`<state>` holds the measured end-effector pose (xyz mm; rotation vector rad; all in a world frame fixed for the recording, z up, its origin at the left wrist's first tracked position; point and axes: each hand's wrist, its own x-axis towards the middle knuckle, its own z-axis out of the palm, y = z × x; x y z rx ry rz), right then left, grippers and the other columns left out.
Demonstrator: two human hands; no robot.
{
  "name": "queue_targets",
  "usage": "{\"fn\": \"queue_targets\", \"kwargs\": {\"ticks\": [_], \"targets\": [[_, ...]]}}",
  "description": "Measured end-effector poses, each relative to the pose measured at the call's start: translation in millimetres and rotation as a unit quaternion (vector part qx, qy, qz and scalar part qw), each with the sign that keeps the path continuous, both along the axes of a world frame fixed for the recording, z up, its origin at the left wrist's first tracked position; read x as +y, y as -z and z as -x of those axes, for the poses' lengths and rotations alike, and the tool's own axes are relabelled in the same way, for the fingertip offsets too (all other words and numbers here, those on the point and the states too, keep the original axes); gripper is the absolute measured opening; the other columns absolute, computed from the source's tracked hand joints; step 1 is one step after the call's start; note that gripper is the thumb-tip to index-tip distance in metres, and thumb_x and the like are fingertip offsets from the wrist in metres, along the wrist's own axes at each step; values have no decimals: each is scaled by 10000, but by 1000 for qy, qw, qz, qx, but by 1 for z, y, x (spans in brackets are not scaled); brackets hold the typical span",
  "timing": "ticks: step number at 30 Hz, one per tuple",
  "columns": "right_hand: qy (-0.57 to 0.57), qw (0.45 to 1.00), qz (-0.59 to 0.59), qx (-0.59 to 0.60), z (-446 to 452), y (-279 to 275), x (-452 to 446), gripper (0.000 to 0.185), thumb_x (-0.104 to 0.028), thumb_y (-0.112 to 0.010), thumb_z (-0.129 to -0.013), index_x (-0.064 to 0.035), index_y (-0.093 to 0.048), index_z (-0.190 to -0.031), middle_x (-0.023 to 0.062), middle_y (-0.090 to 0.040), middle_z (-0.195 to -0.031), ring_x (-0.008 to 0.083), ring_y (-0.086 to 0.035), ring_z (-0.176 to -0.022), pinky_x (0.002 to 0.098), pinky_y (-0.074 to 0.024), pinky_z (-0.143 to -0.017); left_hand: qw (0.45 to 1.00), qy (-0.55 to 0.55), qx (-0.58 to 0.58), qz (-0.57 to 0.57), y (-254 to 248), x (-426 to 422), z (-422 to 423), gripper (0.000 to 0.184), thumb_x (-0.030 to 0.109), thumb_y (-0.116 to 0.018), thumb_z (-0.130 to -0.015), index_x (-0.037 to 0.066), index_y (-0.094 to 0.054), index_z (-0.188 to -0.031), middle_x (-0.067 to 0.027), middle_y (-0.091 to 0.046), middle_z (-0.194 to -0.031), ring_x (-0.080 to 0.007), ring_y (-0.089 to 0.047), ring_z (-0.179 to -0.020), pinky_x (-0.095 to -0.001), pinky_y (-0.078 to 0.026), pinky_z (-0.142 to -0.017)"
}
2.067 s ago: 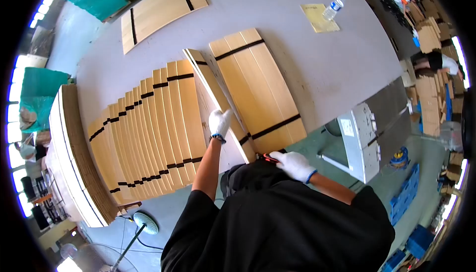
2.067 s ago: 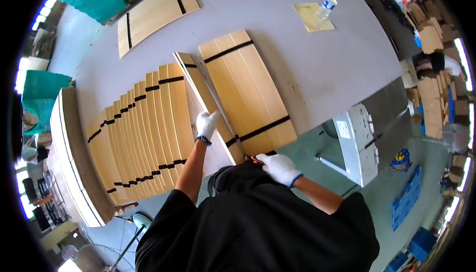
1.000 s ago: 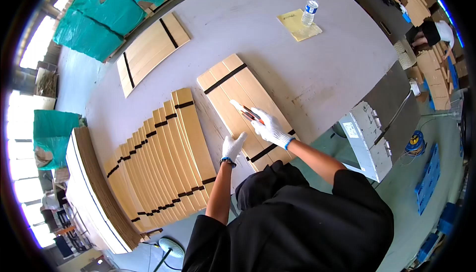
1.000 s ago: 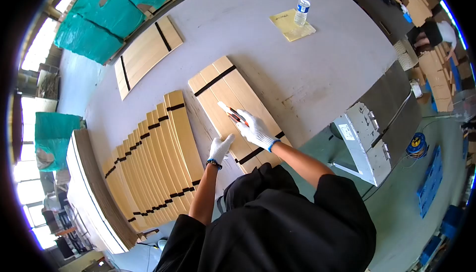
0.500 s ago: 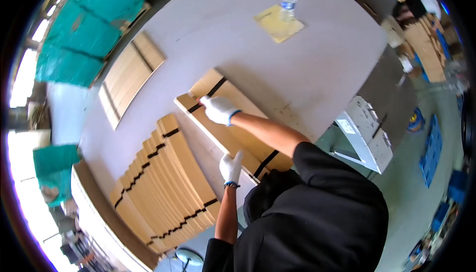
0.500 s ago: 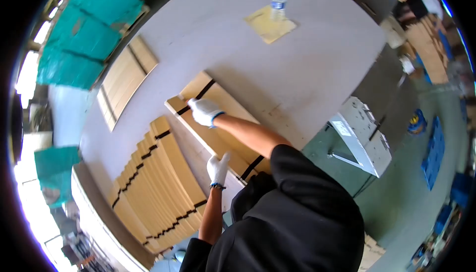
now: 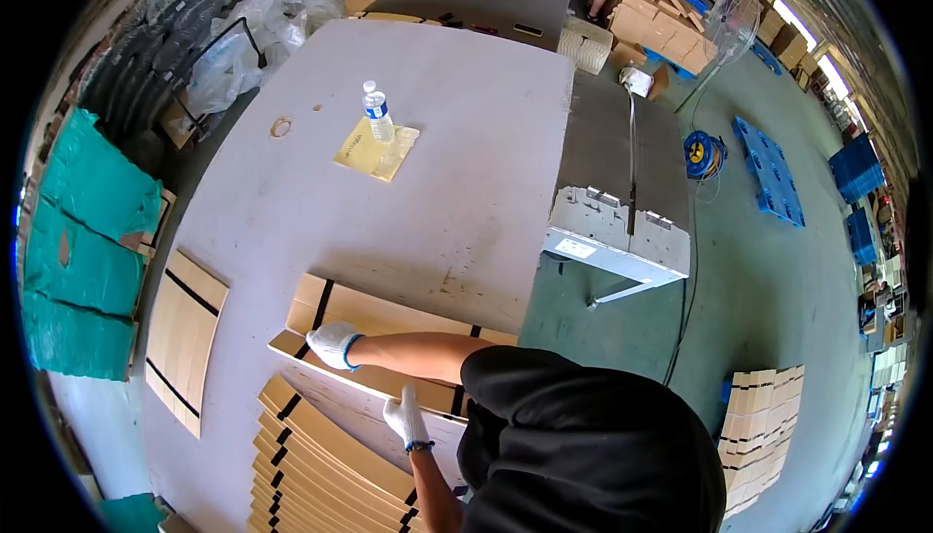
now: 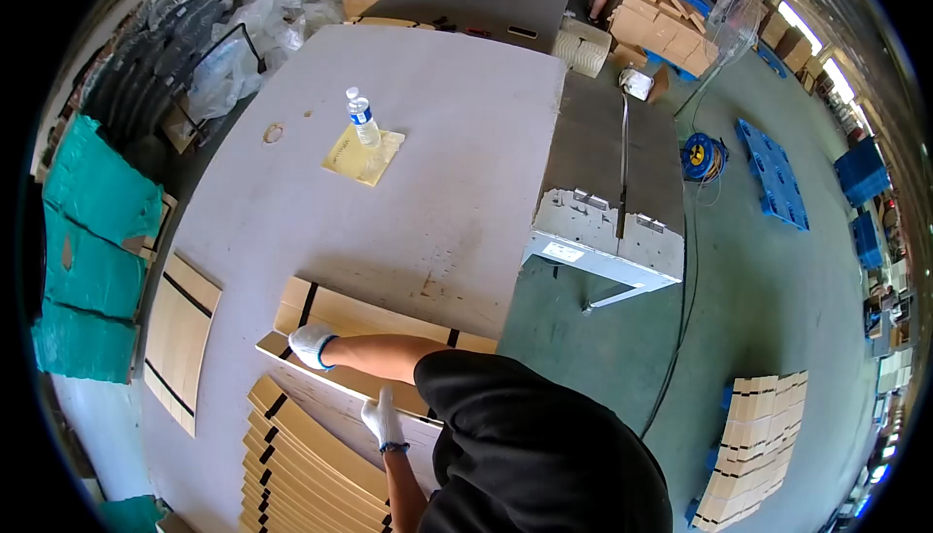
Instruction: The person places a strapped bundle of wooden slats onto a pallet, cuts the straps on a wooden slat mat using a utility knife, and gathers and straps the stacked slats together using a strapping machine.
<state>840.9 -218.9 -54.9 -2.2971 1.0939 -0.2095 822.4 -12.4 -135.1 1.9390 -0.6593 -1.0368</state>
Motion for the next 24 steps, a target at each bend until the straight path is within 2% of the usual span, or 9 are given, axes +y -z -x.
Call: {"fn": "queue_targets", "kwargs": {"ticks": [3, 5, 9, 11, 13, 15, 18, 22, 24], "targets": [[2, 999, -34, 10, -3, 1, 1, 136, -55, -546, -856, 9, -658, -901, 275, -699, -908, 460, -691, -800, 553, -546, -719, 997, 50, -41, -31, -1, 8, -13, 315, 229, -759, -842, -75, -706, -778, -70, -671, -634, -119, -544, -569, -337, -453, -553], [-46, 998, -12, 48, -9, -2, -4, 188, -104, -555, -861, -15, -709, -920, 271, -713, -924, 447, -705, -841, 550, -552, -730, 997, 55, -56, -6, -11, 15, -18, 311, 246, -771, -833, -54, -711, -778, -64, -665, -622, -114, -550, -575, -345, -452, -551], [-10, 998, 10, 57, -35, 14, -1, 242, -126, -569, -890, -16, -766, -977, 254, -728, -1034, 422, -722, -958, 511, -582, -802, 995, 52, -86, -11, -10, 26, -37, 427, 376, -746, -814, -47, -704, -783, -178, -660, -635, -227, -612, -554, -403, -485, -580], [-26, 997, 0, 69, -30, 17, 8, 250, -138, -535, -909, -7, -692, -1052, 262, -713, -1064, 450, -696, -982, 551, -562, -787, 995, 53, -85, 12, -17, 32, -46, 502, 448, -699, -812, -53, -698, -782, -241, -651, -669, -332, -636, -584, -443, -499, -608], [-41, 997, -18, 61, -8, 9, 28, 274, -152, -488, -951, -3, -623, -1137, 271, -707, -1034, 468, -681, -947, 564, -536, -772, 982, 79, -167, -41, -20, 36, -53, 556, 496, -673, -800, -58, -681, -754, -269, -637, -681, -397, -650, -628, -475, -506, -636], [-62, 994, -26, 89, 32, 1, 73, 334, -158, -462, -978, -20, -564, -1264, 276, -703, -948, 454, -682, -859, 557, -529, -715, 982, 82, -164, -40, -10, 39, -56, 580, 511, -657, -780, -65, -657, -716, -294, -619, -683, -445, -652, -669, -503, -508, -654], [-111, 970, -55, 208, 106, -34, 170, 449, -157, -470, -985, -50, -379, -1411, 220, -651, -736, 405, -658, -664, 556, -490, -590, 994, 48, -93, -42, -7, 42, -59, 562, 489, -658, -765, -67, -639, -683, -292, -612, -658, -432, -655, -652, -488, -516, -645], [-60, 974, -58, 212, 164, -32, 225, 474, -187, -531, -945, -103, -407, -1394, 225, -637, -692, 442, -635, -644, 591, -465, -588, 995, 93, -14, -25, -21, 73, -37, 556, 510, -663, -780, -42, -672, -714, -274, -642, -691, -432, -667, -678, -493, -521, -659], [-40, 981, -60, 179, 168, -28, 236, 488, -183, -542, -939, -104, -420, -1405, 251, -655, -735, 462, -642, -676, 606, -465, -610, 993, 75, -88, -31, -2, 80, -27, 533, 504, -653, -796, -24, -700, -742, -271, -668, -741, -438, -686, -742, -506, -532, -697]]}}
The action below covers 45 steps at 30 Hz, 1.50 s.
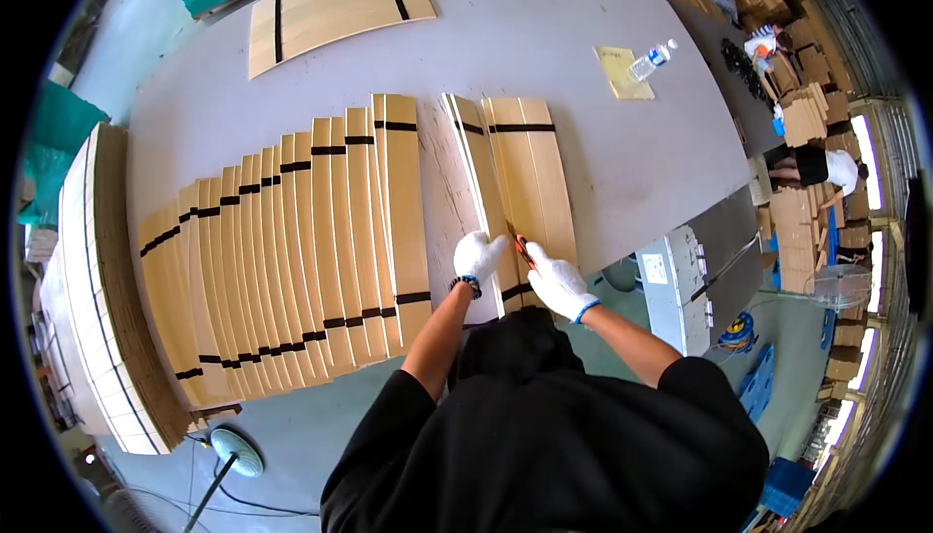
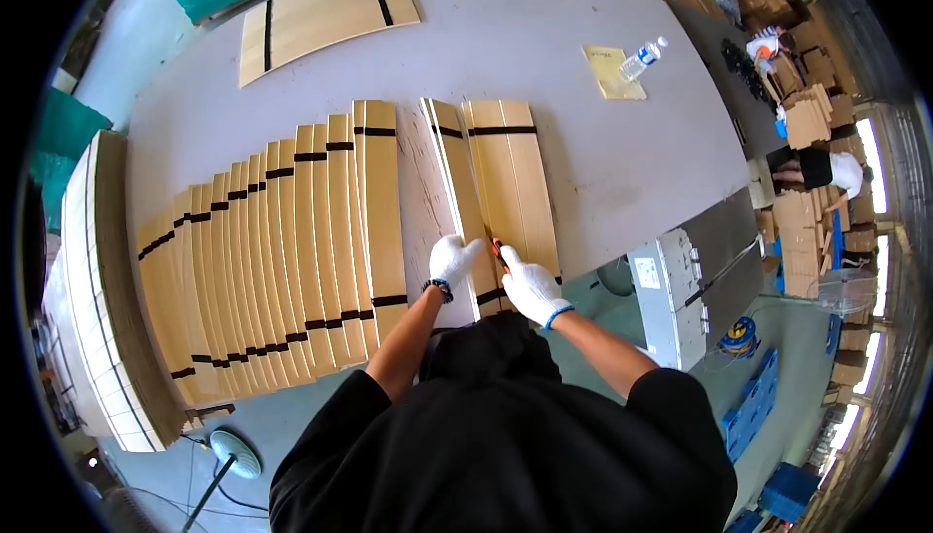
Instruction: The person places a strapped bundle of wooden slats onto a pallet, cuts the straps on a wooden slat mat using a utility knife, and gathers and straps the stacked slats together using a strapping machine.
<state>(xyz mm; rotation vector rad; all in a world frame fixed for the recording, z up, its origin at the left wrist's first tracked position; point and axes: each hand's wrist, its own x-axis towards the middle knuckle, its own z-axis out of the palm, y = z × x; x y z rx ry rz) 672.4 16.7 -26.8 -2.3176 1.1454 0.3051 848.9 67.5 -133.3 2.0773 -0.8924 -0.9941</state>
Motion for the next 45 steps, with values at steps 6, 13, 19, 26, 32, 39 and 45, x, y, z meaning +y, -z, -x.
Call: {"fn": "queue_targets", "kwargs": {"ticks": [6, 13, 19, 26, 32, 39, 45], "targets": [[22, 999, 39, 23, -19, 14, 5, 505, -201, -544, -945, -100, -410, -1422, 265, -661, -759, 477, -652, -706, 616, -485, -647, 999, -13, 43, 2, -5, 2, 1, 527, 498, -632, -807, -22, -703, -751, -274, -664, -736, -435, -686, -749, -504, -541, -717], [12, 998, -31, 60, 30, -16, 96, 531, -184, -571, -924, -139, -409, -1428, 298, -655, -764, 498, -654, -725, 629, -489, -664, 999, -21, 27, 7, -5, 30, -6, 502, 470, -602, -806, -19, -679, -722, -269, -651, -722, -433, -668, -716, -506, -525, -690], [10, 999, -43, -8, 44, -24, 90, 484, -153, -591, -886, -101, -492, -1356, 307, -655, -799, 512, -640, -757, 601, -495, -679, 1000, -1, 15, -16, -10, 26, -16, 522, 488, -605, -795, -25, -681, -731, -268, -658, -730, -423, -675, -707, -501, -530, -694], [69, 995, -62, 33, 38, -35, 115, 429, -192, -588, -912, -120, -508, -1327, 299, -664, -821, 499, -651, -789, 619, -490, -712, 1000, 0, 23, -17, -13, 30, -11, 552, 514, -618, -826, -27, -676, -737, -270, -662, -747, -418, -691, -744, -515, -526, -698], [46, 988, -126, 71, 68, -68, 126, 437, -208, -604, -924, -136, -554, -1352, 270, -693, -1029, 473, -659, -941, 550, -525, -812, 1000, -9, -17, 15, 3, 29, -25, 602, 566, -657, -842, -27, -664, -741, -278, -651, -754, -438, -670, -763, -501, -518, -717], [99, 977, -63, -180, 107, -49, 125, 493, -226, -630, -955, -43, -529, -1401, 266, -654, -1229, 448, -658, -1051, 481, -539, -897, 996, 21, -81, -14, 5, 48, -70, 552, 521, -686, -832, -24, -674, -748, -242, -645, -703, -400, -669, -706, -477, -511, -672], [142, 962, -72, -223, 99, -35, 92, 527, -223, -665, -961, -65, -513, -1440, 215, -708, -1149, 374, -724, -961, 428, -562, -821, 976, -60, -209, -2, -45, 56, -55, 376, 369, -712, -833, 9, -635, -913, -233, -660, -833, -402, -665, -807, -490, -529, -712]]}}
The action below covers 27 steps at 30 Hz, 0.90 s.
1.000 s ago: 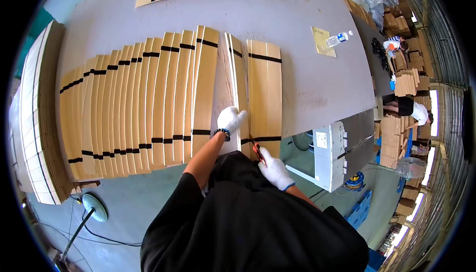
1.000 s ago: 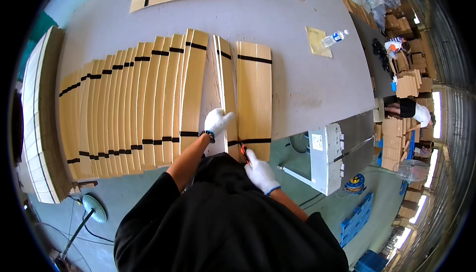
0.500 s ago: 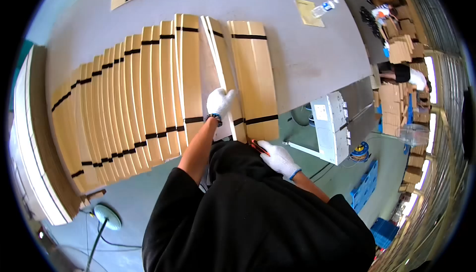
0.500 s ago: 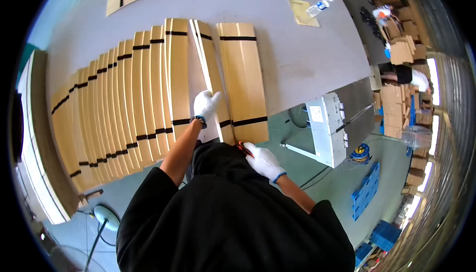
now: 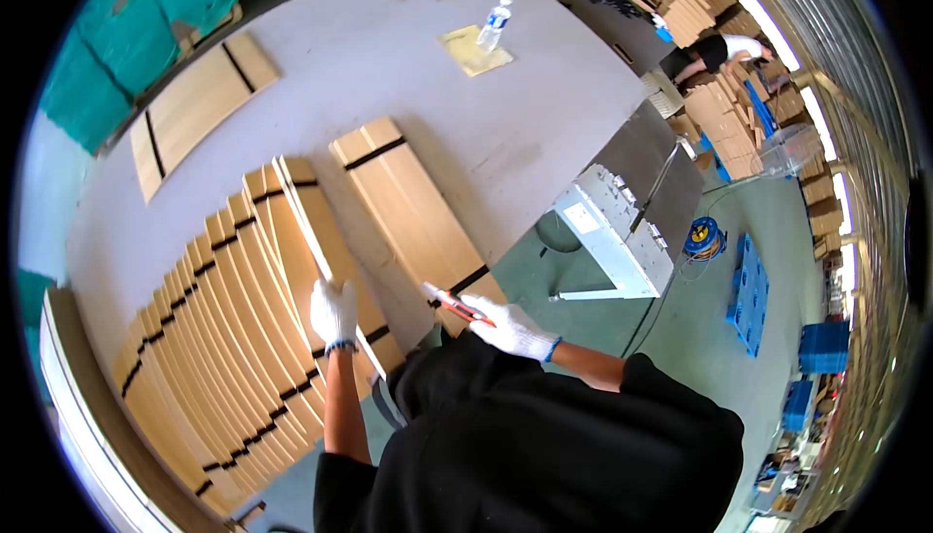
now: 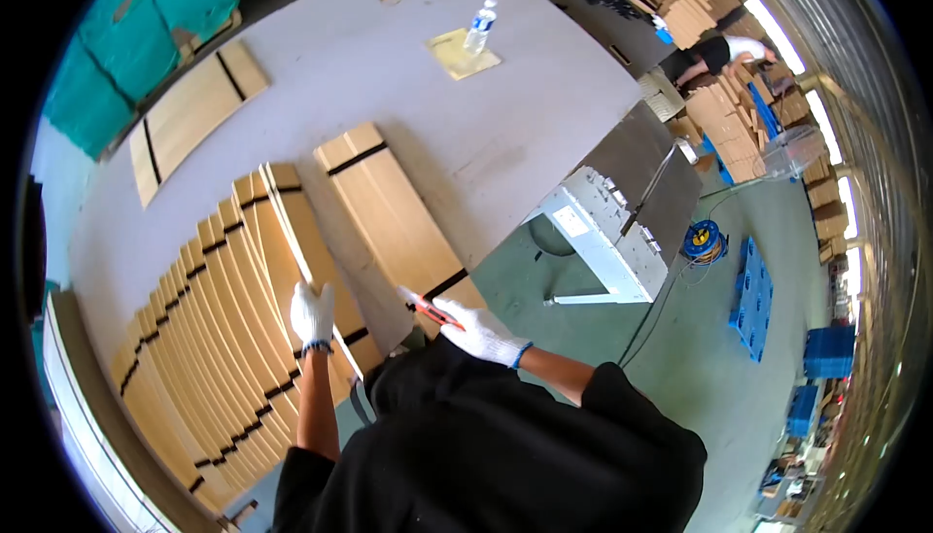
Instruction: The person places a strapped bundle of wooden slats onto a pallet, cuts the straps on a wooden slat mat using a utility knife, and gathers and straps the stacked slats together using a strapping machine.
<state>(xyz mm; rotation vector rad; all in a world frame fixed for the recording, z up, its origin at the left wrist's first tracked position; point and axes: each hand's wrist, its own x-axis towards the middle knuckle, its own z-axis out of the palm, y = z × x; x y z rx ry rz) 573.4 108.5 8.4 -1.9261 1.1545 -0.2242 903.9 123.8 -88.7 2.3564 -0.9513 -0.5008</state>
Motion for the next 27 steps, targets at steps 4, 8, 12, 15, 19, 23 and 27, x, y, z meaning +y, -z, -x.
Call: {"fn": "queue_targets", "kwargs": {"ticks": [4, 8, 12, 15, 19, 23, 27], "targets": [[-8, 999, -15, -48, -13, -2, -47, 545, -213, -657, -969, -79, -494, -1471, 207, -717, -1118, 359, -725, -873, 411, -560, -796, 990, 35, -130, 49, 3, -4, 26, 298, 247, -703, -858, 14, -571, -989, -210, -603, -965, -414, -633, -959, -503, -522, -768], [-23, 994, 26, -108, -6, 33, -101, 531, -215, -644, -980, -67, -486, -1466, 244, -690, -1142, 400, -708, -935, 435, -549, -801, 995, 32, 81, -44, 14, -49, 78, 469, 357, -776, -814, 10, -592, -1070, -242, -657, -966, -394, -657, -913, -475, -528, -816], [14, 990, 44, -130, 1, 46, -151, 546, -267, -642, -983, -83, -484, -1471, 227, -689, -1167, 419, -692, -914, 450, -540, -777, 973, -15, 204, -109, 81, -100, 117, 666, 490, -813, -783, -66, -571, -1058, -264, -685, -1022, -395, -675, -959, -454, -535, -870], [34, 994, 0, -101, 7, 41, -181, 548, -267, -646, -980, -101, -488, -1478, 211, -712, -1086, 363, -713, -833, 426, -539, -727, 982, -38, 176, -55, 52, -126, 143, 698, 477, -846, -738, -101, -599, -1040, -263, -695, -974, -371, -682, -895, -452, -542, -826], [31, 992, 29, -119, 2, 55, -218, 545, -254, -660, -968, -99, -500, -1466, 217, -713, -1063, 358, -719, -841, 424, -551, -724, 975, -20, 218, -30, 37, -147, 147, 494, 384, -830, -741, -71, -673, -851, -162, -702, -763, -241, -663, -700, -392, -534, -671], [29, 980, 100, -168, -20, 59, -264, 481, -191, -665, -957, -46, -546, -1400, 206, -704, -1157, 339, -717, -970, 408, -567, -831, 969, -29, 242, 41, -8, -163, 166, 278, 257, -750, -810, -17, -707, -828, -76, -669, -650, -150, -601, -595, -366, -492, -572], [9, 966, 133, -221, -59, 99, -309, 459, -185, -668, -936, -58, -553, -1361, 232, -708, -1018, 416, -701, -859, 487, -554, -747, 987, -29, 158, 14, 5, -166, 160, 382, 348, -743, -775, -23, -654, -754, -162, -655, -641, -232, -628, -601, -412, -496, -587]]}}
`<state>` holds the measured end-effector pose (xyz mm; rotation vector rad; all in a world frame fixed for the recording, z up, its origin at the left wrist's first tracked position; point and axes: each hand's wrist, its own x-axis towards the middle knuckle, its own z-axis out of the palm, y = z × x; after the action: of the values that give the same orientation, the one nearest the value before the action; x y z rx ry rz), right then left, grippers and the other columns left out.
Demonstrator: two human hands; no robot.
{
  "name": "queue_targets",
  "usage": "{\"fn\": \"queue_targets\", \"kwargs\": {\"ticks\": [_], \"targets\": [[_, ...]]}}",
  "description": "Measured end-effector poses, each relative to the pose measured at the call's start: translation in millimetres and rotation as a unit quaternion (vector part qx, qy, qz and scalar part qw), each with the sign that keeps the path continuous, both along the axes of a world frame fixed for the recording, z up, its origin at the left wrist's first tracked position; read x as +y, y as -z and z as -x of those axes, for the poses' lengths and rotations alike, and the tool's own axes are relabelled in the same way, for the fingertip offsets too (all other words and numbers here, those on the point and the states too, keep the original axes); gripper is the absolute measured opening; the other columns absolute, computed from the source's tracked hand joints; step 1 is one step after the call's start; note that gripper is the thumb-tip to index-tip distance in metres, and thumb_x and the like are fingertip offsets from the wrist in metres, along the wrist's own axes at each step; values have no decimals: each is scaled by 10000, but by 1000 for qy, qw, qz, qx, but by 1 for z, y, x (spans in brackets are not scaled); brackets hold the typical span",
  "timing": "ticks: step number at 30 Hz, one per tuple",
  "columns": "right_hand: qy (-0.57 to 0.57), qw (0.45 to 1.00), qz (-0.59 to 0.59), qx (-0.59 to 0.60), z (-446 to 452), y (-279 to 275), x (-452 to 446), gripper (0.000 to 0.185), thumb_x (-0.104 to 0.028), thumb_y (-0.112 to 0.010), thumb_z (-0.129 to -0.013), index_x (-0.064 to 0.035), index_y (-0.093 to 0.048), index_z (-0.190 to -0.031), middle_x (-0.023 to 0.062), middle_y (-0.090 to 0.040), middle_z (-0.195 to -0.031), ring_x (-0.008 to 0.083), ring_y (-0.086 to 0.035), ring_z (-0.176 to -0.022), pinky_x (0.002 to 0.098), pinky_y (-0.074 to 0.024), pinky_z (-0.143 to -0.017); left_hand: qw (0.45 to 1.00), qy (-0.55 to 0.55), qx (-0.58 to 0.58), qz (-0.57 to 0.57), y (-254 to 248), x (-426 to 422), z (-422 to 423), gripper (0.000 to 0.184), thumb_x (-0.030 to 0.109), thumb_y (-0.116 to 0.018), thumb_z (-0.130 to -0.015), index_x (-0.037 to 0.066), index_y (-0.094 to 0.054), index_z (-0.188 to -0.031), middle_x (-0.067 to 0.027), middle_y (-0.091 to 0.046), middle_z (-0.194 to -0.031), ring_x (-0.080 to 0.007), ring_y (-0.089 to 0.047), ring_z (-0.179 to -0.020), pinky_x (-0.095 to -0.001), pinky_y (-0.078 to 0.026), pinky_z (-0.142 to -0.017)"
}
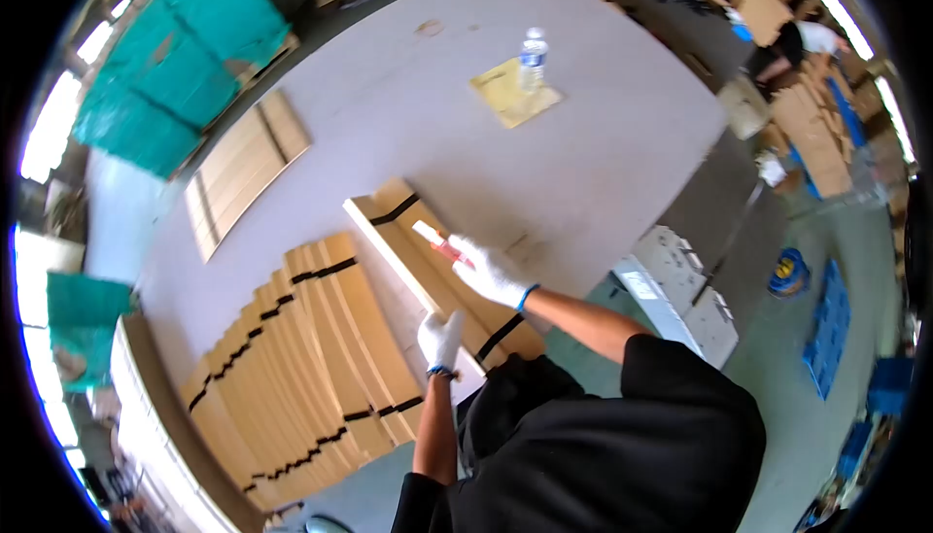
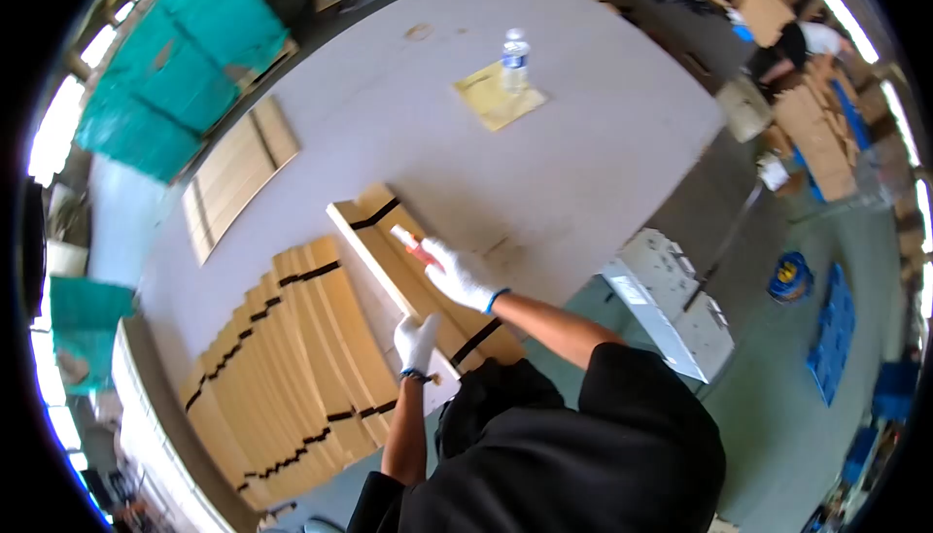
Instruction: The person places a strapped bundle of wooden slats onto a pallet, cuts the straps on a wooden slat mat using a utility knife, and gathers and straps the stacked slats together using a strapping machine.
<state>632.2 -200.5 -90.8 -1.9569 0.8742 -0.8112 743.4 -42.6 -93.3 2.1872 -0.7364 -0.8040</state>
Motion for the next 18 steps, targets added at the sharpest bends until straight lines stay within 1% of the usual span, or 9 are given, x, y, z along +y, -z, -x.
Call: {"fn": "queue_targets", "kwargs": {"ticks": [1, 3, 5, 6, 10, 13, 15, 17, 18], "targets": [[4, 1000, 10, -27, -11, 2, -10, 434, -187, -656, -939, -63, -562, -1344, 237, -706, -995, 427, -695, -843, 498, -550, -743, 1000, -2, -25, -16, 19, 3, -4, 418, 382, -730, -769, -27, -646, -747, -178, -647, -636, -257, -632, -595, -417, -498, -591], [-31, 997, -27, 62, -25, -26, -30, 428, -202, -626, -948, -90, -555, -1355, 245, -701, -957, 435, -683, -806, 502, -543, -726, 1000, -27, 3, 5, 36, 6, -11, 422, 372, -732, -771, -35, -629, -729, -182, -628, -615, -262, -623, -579, -430, -491, -585], [-48, 997, -46, 34, -48, -12, -44, 436, -213, -598, -951, -133, -533, -1374, 238, -697, -927, 434, -670, -761, 519, -520, -686, 999, -38, 19, 17, 14, 6, -12, 423, 364, -729, -776, -42, -622, -725, -187, -622, -608, -262, -624, -577, -429, -491, -584], [-70, 995, -56, 49, -58, -15, -48, 425, -212, -586, -952, -134, -538, -1367, 239, -693, -903, 430, -669, -751, 524, -512, -673, 999, -23, -7, -33, 14, 7, -16, 413, 352, -728, -783, -49, -638, -748, -185, -623, -611, -260, -628, -583, -417, -495, -589], [-124, 982, -36, 138, -98, -20, -61, 403, -211, -557, -953, -114, -549, -1344, 230, -686, -833, 409, -667, -724, 532, -497, -646, 999, -38, -11, -4, 23, 7, -13, 404, 351, -728, -797, -50, -679, -825, -215, -683, -691, -302, -692, -654, -428, -525, -637], [-128, 977, -8, 170, -129, -2, -62, 384, -201, -560, -960, -123, -545, -1336, 235, -696, -934, 413, -671, -809, 517, -504, -689, 999, -20, -7, -50, 9, 2, -12, 411, 358, -724, -813, -46, -707, -888, -222, -703, -722, -339, -715, -691, -434, -543, -659], [-130, 971, -18, 198, -143, 2, -64, 353, -188, -556, -960, -103, -555, -1302, 223, -701, -882, 418, -669, -754, 544, -504, -670, 999, -17, 0, -49, 18, 5, -15, 407, 352, -735, -818, -43, -711, -911, -229, -718, -762, -341, -730, -732, -432, -552, -687], [-147, 966, -12, 212, -162, 15, -70, 320, -187, -541, -966, -95, -561, -1272, 212, -705, -856, 422, -670, -738, 557, -503, -669, 998, -11, 1, -65, -13, -4, -11, 404, 341, -747, -821, -37, -718, -960, -231, -735, -824, -347, -739, -790, -428, -560, -725], [-130, 970, -8, 208, -166, 9, -70, 224, -159, -527, -959, -73, -602, -1152, 204, -700, -812, 419, -678, -750, 553, -509, -677, 997, -4, 12, -70, -12, -4, -13, 403, 331, -754, -825, -31, -720, -999, -231, -744, -873, -359, -739, -834, -430, -562, -756]]}}
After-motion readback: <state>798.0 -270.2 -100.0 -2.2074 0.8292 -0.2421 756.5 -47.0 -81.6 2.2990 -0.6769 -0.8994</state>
